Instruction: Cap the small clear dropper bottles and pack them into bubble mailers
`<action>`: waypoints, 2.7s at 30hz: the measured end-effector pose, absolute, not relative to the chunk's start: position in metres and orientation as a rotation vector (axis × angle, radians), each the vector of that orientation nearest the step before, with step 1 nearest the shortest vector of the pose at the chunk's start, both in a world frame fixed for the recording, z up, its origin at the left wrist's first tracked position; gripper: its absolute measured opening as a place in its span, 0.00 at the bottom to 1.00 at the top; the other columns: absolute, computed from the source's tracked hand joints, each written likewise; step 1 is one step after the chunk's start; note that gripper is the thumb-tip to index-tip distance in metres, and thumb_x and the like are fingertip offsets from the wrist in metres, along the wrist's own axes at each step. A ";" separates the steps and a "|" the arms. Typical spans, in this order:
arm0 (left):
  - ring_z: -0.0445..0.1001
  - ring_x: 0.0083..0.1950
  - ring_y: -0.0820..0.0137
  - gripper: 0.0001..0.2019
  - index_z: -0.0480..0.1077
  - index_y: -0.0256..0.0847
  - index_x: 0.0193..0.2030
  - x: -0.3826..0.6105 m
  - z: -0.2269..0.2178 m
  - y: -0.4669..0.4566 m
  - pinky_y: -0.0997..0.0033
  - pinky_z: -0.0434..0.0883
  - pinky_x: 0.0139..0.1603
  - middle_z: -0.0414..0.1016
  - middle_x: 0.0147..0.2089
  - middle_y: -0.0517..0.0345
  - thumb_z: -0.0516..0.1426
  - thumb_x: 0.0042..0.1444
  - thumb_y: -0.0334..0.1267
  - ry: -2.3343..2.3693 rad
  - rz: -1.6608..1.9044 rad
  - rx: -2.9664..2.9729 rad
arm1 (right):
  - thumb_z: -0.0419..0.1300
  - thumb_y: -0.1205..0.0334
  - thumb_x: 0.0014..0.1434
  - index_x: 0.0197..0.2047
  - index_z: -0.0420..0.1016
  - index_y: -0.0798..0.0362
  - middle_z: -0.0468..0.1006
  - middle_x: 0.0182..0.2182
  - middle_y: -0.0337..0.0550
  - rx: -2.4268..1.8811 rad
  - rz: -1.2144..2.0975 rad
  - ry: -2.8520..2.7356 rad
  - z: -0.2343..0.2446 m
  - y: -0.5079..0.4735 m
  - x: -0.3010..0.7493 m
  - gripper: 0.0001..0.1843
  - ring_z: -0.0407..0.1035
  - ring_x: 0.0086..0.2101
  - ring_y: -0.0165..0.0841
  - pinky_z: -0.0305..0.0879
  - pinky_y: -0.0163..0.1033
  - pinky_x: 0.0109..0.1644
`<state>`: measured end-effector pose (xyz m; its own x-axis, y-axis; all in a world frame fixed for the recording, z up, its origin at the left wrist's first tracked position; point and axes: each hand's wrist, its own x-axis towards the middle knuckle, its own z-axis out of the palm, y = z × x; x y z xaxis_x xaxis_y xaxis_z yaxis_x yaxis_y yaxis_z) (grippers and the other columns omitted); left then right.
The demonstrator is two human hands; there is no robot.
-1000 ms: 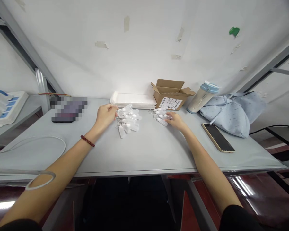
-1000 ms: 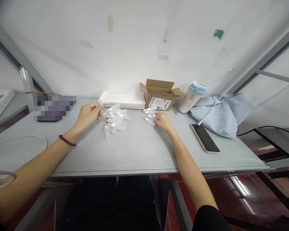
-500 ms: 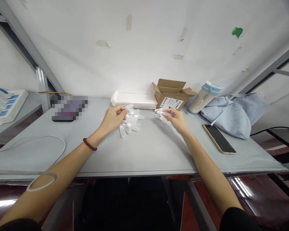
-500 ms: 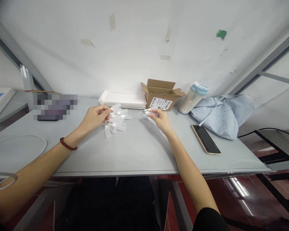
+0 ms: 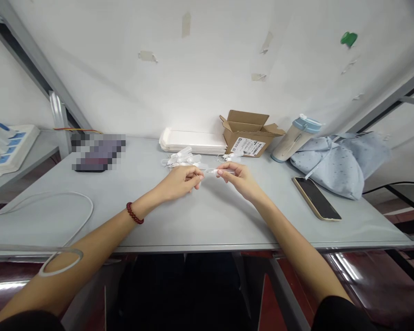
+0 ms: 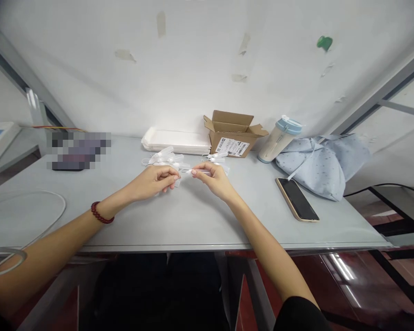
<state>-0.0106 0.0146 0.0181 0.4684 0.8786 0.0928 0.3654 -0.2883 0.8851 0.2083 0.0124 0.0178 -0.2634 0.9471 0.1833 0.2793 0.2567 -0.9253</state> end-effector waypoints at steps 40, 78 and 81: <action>0.65 0.22 0.78 0.08 0.71 0.36 0.34 -0.006 0.022 0.014 0.77 0.60 0.23 0.71 0.25 0.61 0.58 0.56 0.40 0.994 0.797 1.498 | 0.63 0.50 0.56 0.38 0.76 0.55 0.78 0.34 0.43 -1.100 1.059 -1.742 0.017 0.010 0.205 0.15 0.69 0.33 0.30 0.66 0.38 0.38; 0.66 0.19 0.76 0.04 0.62 0.40 0.34 0.009 0.009 0.003 0.76 0.61 0.22 0.69 0.21 0.65 0.52 0.59 0.36 1.117 0.889 1.561 | 0.59 0.49 0.60 0.41 0.67 0.52 0.74 0.35 0.42 -1.065 0.958 -1.783 -0.003 0.006 0.192 0.15 0.68 0.35 0.32 0.63 0.38 0.35; 0.66 0.20 0.76 0.06 0.64 0.39 0.35 0.005 0.014 0.007 0.76 0.60 0.21 0.70 0.22 0.63 0.51 0.60 0.38 1.072 0.867 1.494 | 0.59 0.46 0.59 0.40 0.67 0.52 0.74 0.35 0.43 -1.035 0.979 -1.751 0.000 0.008 0.193 0.17 0.68 0.35 0.32 0.64 0.38 0.36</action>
